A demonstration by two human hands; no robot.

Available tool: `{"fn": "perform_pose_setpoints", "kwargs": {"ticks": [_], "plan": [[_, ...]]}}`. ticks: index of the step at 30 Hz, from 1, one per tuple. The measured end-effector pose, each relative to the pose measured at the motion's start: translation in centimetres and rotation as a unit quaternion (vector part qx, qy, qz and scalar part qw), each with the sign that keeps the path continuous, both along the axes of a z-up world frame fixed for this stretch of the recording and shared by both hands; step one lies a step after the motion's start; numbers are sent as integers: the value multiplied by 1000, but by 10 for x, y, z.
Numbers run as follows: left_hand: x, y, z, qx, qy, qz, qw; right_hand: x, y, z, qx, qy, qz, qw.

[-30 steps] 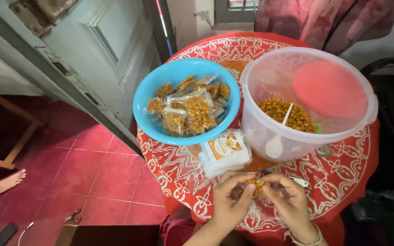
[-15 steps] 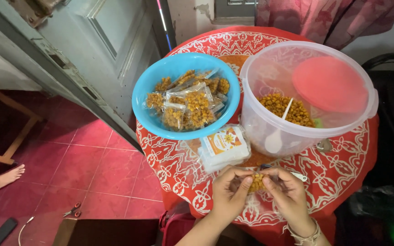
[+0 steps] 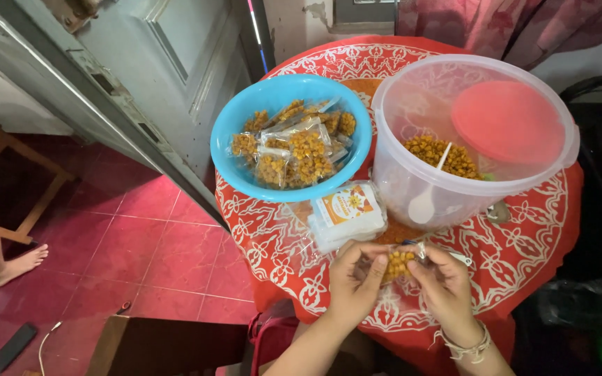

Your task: Manually portioning snacks from a large container into small plastic bags using a spoon and sealing them.

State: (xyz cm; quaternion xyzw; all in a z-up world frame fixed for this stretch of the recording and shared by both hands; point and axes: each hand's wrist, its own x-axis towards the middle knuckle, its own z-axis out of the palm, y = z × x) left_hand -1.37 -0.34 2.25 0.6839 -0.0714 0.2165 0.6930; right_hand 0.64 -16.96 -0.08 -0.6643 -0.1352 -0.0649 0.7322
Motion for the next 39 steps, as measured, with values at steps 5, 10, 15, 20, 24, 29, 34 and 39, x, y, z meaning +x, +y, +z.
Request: {"fn": "perform_pose_setpoints", "kwargs": {"ticks": [5, 10, 15, 20, 24, 29, 34, 39], "plan": [[1, -3, -2, 2, 7, -41, 999, 4, -2, -15, 56, -9, -18, 998], [2, -9, -19, -45, 13, -54, 997, 3, 3, -11, 94, 14, -7, 995], [7, -6, -36, -110, 41, -32, 993, 7, -9, -34, 133, 22, -24, 991], [13, 12, -12, -171, 15, -17, 985, 2, -3, -7, 121, 8, -1, 993], [23, 35, 14, -199, -37, -29, 979, 3, -2, -10, 112, 25, -4, 993], [38, 53, 31, -154, -58, 78, 983, 3, -1, -12, 97, 36, -17, 994], [68, 85, 70, -51, -207, 192, 958, 3, -1, -12, 86, 34, -13, 996], [99, 115, 73, 249, -194, 287, 904, 3, 2, -2, 85, 28, -5, 996]]}}
